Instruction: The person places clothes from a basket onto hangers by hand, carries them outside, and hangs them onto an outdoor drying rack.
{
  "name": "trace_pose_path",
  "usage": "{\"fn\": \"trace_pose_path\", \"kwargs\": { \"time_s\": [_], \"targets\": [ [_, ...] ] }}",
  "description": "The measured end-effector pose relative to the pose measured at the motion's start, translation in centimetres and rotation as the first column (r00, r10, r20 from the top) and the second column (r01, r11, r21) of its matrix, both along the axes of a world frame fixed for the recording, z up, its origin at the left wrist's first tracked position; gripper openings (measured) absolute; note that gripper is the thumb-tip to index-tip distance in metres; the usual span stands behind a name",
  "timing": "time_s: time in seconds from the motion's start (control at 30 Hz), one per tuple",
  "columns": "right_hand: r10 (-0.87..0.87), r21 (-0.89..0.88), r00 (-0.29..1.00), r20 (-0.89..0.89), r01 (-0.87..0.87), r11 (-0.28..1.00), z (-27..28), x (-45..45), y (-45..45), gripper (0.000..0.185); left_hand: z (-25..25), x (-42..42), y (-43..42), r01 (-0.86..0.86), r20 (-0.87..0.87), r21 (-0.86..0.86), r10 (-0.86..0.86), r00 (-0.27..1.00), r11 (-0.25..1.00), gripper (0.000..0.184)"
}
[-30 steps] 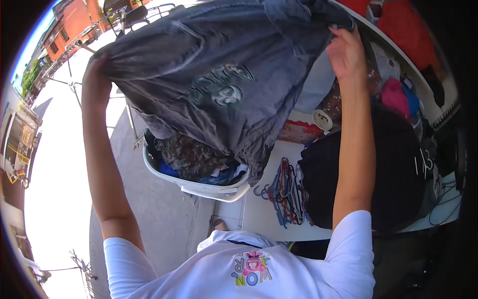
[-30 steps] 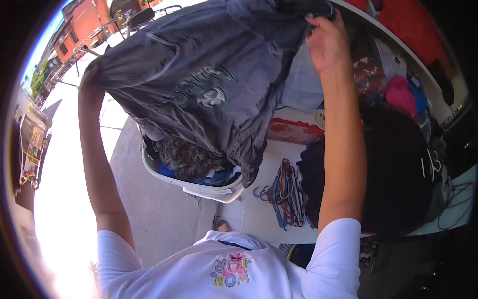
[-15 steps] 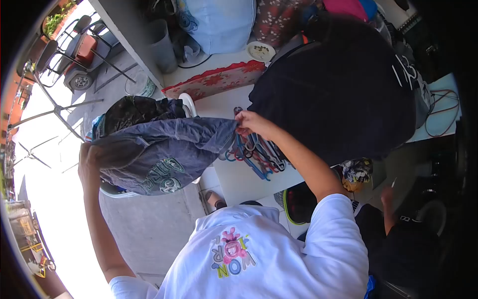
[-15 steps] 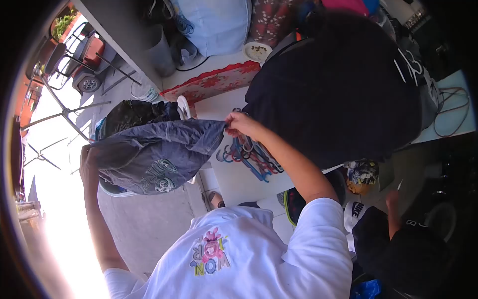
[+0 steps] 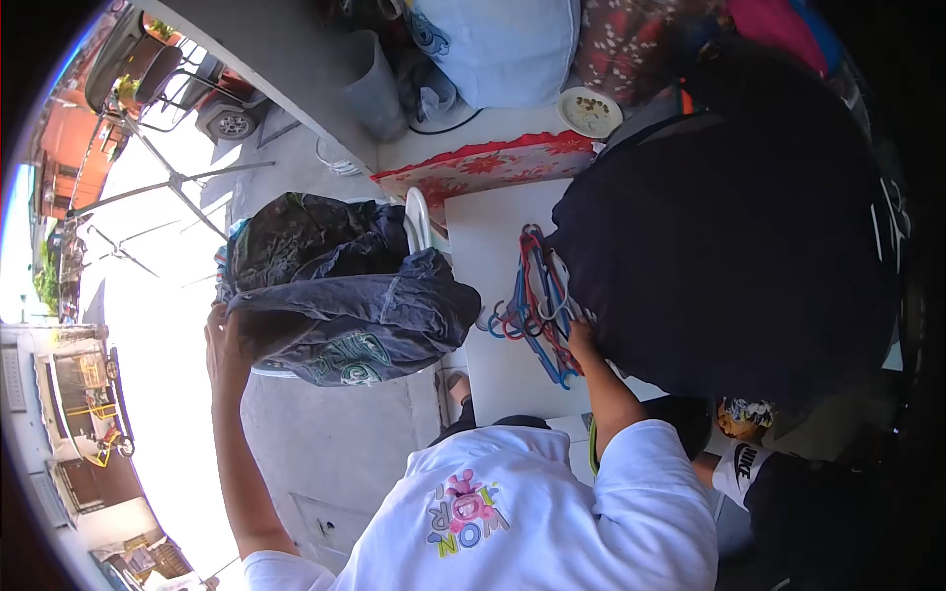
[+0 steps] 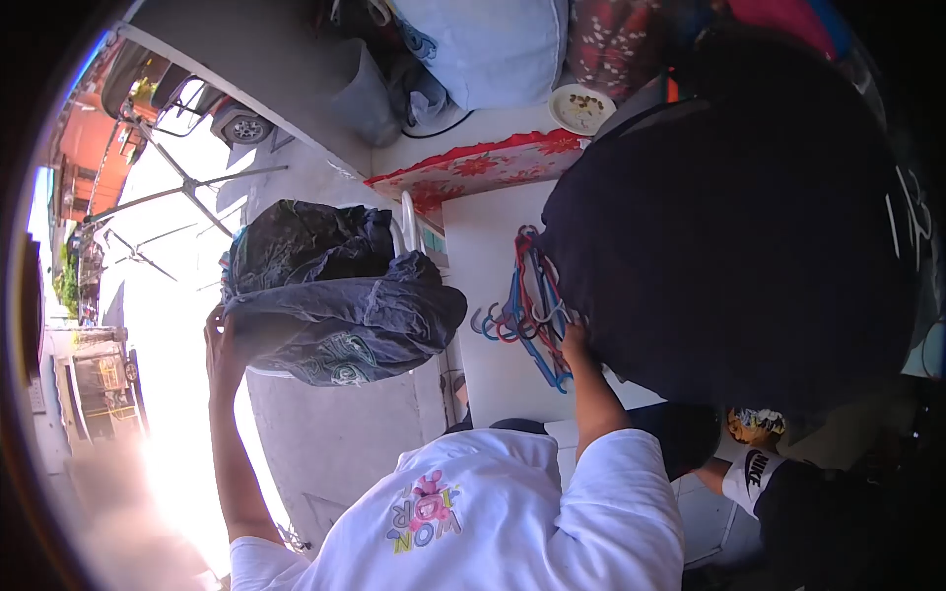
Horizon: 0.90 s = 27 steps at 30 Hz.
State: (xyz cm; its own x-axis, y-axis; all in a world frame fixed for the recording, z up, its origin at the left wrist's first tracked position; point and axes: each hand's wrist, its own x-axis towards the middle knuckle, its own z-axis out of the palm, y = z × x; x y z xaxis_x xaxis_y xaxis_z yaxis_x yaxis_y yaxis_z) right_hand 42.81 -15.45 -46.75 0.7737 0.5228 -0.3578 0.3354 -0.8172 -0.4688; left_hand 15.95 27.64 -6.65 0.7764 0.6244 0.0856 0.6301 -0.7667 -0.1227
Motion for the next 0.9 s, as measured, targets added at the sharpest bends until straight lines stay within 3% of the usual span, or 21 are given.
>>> {"fn": "trace_pose_path", "kwargs": {
  "time_s": [0.03, 0.07, 0.13, 0.2, 0.23, 0.27, 0.3, 0.33, 0.4, 0.43, 0.47, 0.5, 0.53, 0.6, 0.63, 0.7, 0.73, 0.77, 0.8, 0.9],
  "targets": [
    [-0.023, 0.086, 0.986, 0.165, 0.009, 0.996, -2.5, -0.6, -0.5, 0.021, 0.6, 0.2, -0.6, -0.063, 0.023, -0.046, 0.064, 0.998, 0.997, 0.057],
    [0.004, 0.055, 0.979, 0.205, -0.016, 0.998, -1.3, -0.4, -0.3, 0.017, 1.0, 0.1, -1.0, -0.130, 0.051, -0.089, 0.135, 0.990, 0.988, 0.056],
    [-0.162, 0.352, 0.944, 0.289, 0.052, 0.934, 0.9, -1.2, -0.3, 0.013, 1.6, -0.4, -1.0, -0.098, 0.087, -0.128, 0.110, 0.990, 0.987, 0.055],
    [-0.256, 0.537, 0.949, 0.184, 0.121, 0.835, 3.5, -1.6, 0.1, 0.013, 1.1, -1.0, -0.7, -0.088, 0.140, -0.219, 0.121, 0.983, 0.972, 0.056],
    [-0.343, 0.577, 0.935, -0.094, 0.331, 0.746, 4.5, -2.4, 0.4, 0.013, 0.7, -1.2, -0.7, -0.069, 0.189, -0.263, 0.122, 0.974, 0.962, 0.058],
    [-0.380, 0.608, 0.915, -0.133, 0.378, 0.698, 3.8, -2.8, 0.5, 0.015, 0.3, -1.3, -0.5, -0.040, 0.237, -0.307, 0.117, 0.964, 0.951, 0.059],
    [-0.380, 0.450, 0.922, -0.069, 0.369, 0.813, 5.2, -3.0, 0.4, 0.017, -0.1, -1.4, -0.3, -0.056, 0.258, -0.297, 0.136, 0.956, 0.953, 0.059],
    [-0.361, 0.462, 0.931, -0.058, 0.345, 0.817, 6.0, -3.8, 0.9, 0.017, -0.5, -1.7, 0.1, 0.010, 0.295, -0.314, 0.088, 0.952, 0.949, 0.061],
    [-0.504, 0.667, 0.860, -0.075, 0.419, 0.616, 8.7, -6.3, 1.9, 0.018, -1.7, -2.3, 1.1, 0.061, 0.335, -0.333, 0.057, 0.940, 0.941, 0.063],
    [-0.486, 0.667, 0.871, -0.066, 0.401, 0.628, 10.7, -7.5, 2.1, 0.018, -2.4, -2.6, 2.0, 0.146, 0.383, -0.328, -0.010, 0.924, 0.933, 0.066],
    [-0.479, 0.568, 0.798, -0.366, 0.599, 0.565, 13.0, -8.6, 2.1, 0.021, -2.7, -2.9, 2.5, 0.226, 0.430, -0.317, -0.073, 0.900, 0.921, 0.068],
    [-0.444, 0.406, 0.640, -0.627, 0.755, 0.515, 15.1, -9.5, 2.4, 0.023, -2.5, -3.1, 2.5, 0.205, 0.439, -0.317, -0.048, 0.897, 0.926, 0.068],
    [-0.426, 0.414, 0.659, -0.621, 0.736, 0.535, 16.6, -10.6, 2.4, 0.023, -2.1, -2.9, 2.4, 0.224, 0.420, -0.360, -0.057, 0.906, 0.906, 0.070],
    [-0.420, 0.655, 0.805, -0.418, 0.588, 0.475, 19.2, -12.4, 1.9, 0.021, -1.5, -3.0, 2.6, 0.224, 0.414, -0.396, -0.045, 0.909, 0.891, 0.071],
    [-0.403, 0.659, 0.817, -0.412, 0.573, 0.487, 21.2, -12.6, 2.3, 0.021, -1.5, -3.2, 2.8, 0.255, 0.423, -0.416, -0.063, 0.904, 0.873, 0.071],
    [-0.352, 0.856, 0.931, -0.094, 0.256, 0.449, 25.8, -12.5, 3.3, 0.025, -1.0, -3.2, 2.6, 0.304, 0.443, -0.443, -0.088, 0.892, 0.843, 0.071],
    [-0.351, 0.855, 0.932, -0.088, 0.252, 0.453, 28.9, -11.9, 4.4, 0.025, -0.7, -3.2, 2.5, 0.304, 0.448, -0.445, -0.085, 0.890, 0.842, 0.071],
    [-0.134, 0.831, 0.966, 0.222, -0.115, 0.544, 32.3, -11.0, 6.3, 0.025, -0.5, -3.1, 2.5, 0.325, 0.454, -0.445, -0.102, 0.885, 0.835, 0.070],
    [0.102, 0.692, 0.861, 0.499, -0.467, 0.550, 34.9, -10.2, 8.3, 0.025, -0.3, -3.0, 2.4, 0.347, 0.461, -0.446, -0.120, 0.879, 0.825, 0.070],
    [0.368, 0.612, 0.815, 0.448, -0.580, 0.538, 39.2, -11.0, 13.9, 0.028, 0.8, -2.6, 1.8, 0.382, 0.483, -0.461, -0.135, 0.865, 0.801, 0.070]
  ]
}}
